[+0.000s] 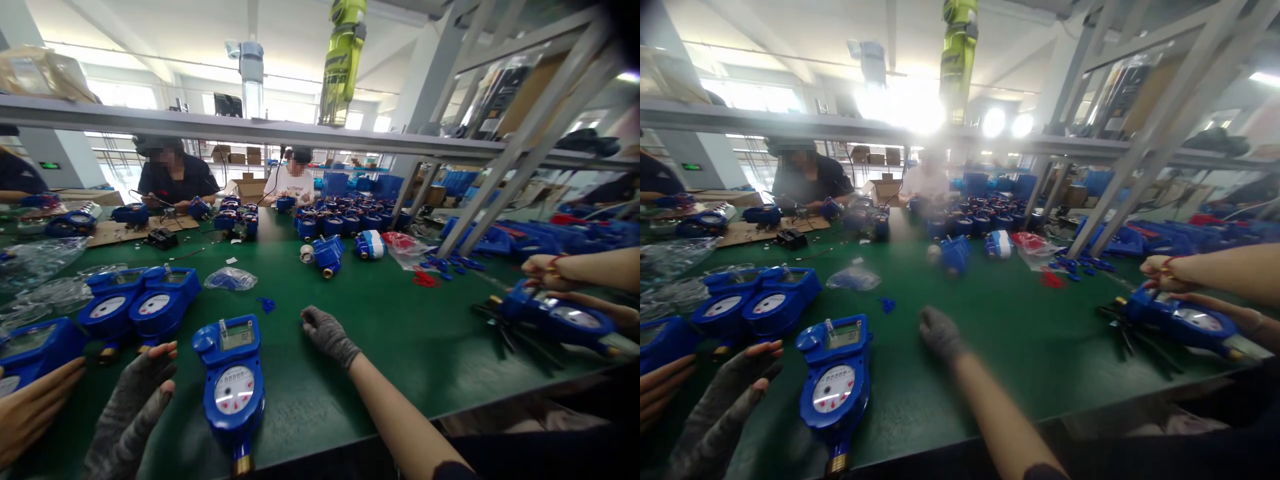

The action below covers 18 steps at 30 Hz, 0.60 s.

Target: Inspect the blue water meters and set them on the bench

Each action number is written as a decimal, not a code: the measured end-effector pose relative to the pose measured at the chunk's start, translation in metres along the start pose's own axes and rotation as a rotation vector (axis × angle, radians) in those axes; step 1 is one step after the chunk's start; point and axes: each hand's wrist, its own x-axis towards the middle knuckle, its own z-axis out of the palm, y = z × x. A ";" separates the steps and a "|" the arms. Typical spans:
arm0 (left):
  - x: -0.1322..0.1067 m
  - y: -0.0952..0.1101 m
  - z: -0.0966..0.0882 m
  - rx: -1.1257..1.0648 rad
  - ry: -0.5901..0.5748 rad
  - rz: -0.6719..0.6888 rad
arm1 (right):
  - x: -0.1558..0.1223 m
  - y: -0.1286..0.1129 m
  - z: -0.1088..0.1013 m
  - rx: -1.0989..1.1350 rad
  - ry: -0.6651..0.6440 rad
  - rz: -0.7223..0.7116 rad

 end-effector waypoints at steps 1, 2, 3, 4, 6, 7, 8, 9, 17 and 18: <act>0.010 -0.002 0.008 -0.025 -0.030 -0.009 | 0.013 0.003 0.005 -0.031 0.006 0.017; 0.017 -0.003 0.015 -0.042 -0.076 -0.037 | 0.021 0.007 0.009 -0.059 0.010 0.029; 0.021 -0.003 0.022 -0.057 -0.121 -0.077 | 0.025 0.009 0.012 -0.083 0.009 0.037; 0.023 -0.003 0.028 -0.075 -0.162 -0.125 | 0.027 0.012 0.013 -0.101 0.004 0.042; 0.019 0.000 0.039 -0.114 -0.222 -0.217 | 0.027 0.014 0.014 -0.124 -0.014 0.049; 0.016 0.001 0.043 -0.134 -0.235 -0.249 | 0.026 0.013 0.013 -0.128 -0.020 0.051; 0.013 0.001 0.047 -0.154 -0.235 -0.267 | 0.025 0.012 0.012 -0.125 -0.025 0.053; 0.010 0.001 0.050 -0.175 -0.225 -0.274 | 0.023 0.008 0.011 -0.115 -0.031 0.052; 0.004 -0.026 0.054 -0.133 -0.134 -0.135 | -0.030 -0.083 -0.006 0.405 -0.179 -0.192; 0.003 -0.027 0.054 -0.117 -0.128 -0.120 | -0.037 -0.095 -0.007 0.462 -0.179 -0.227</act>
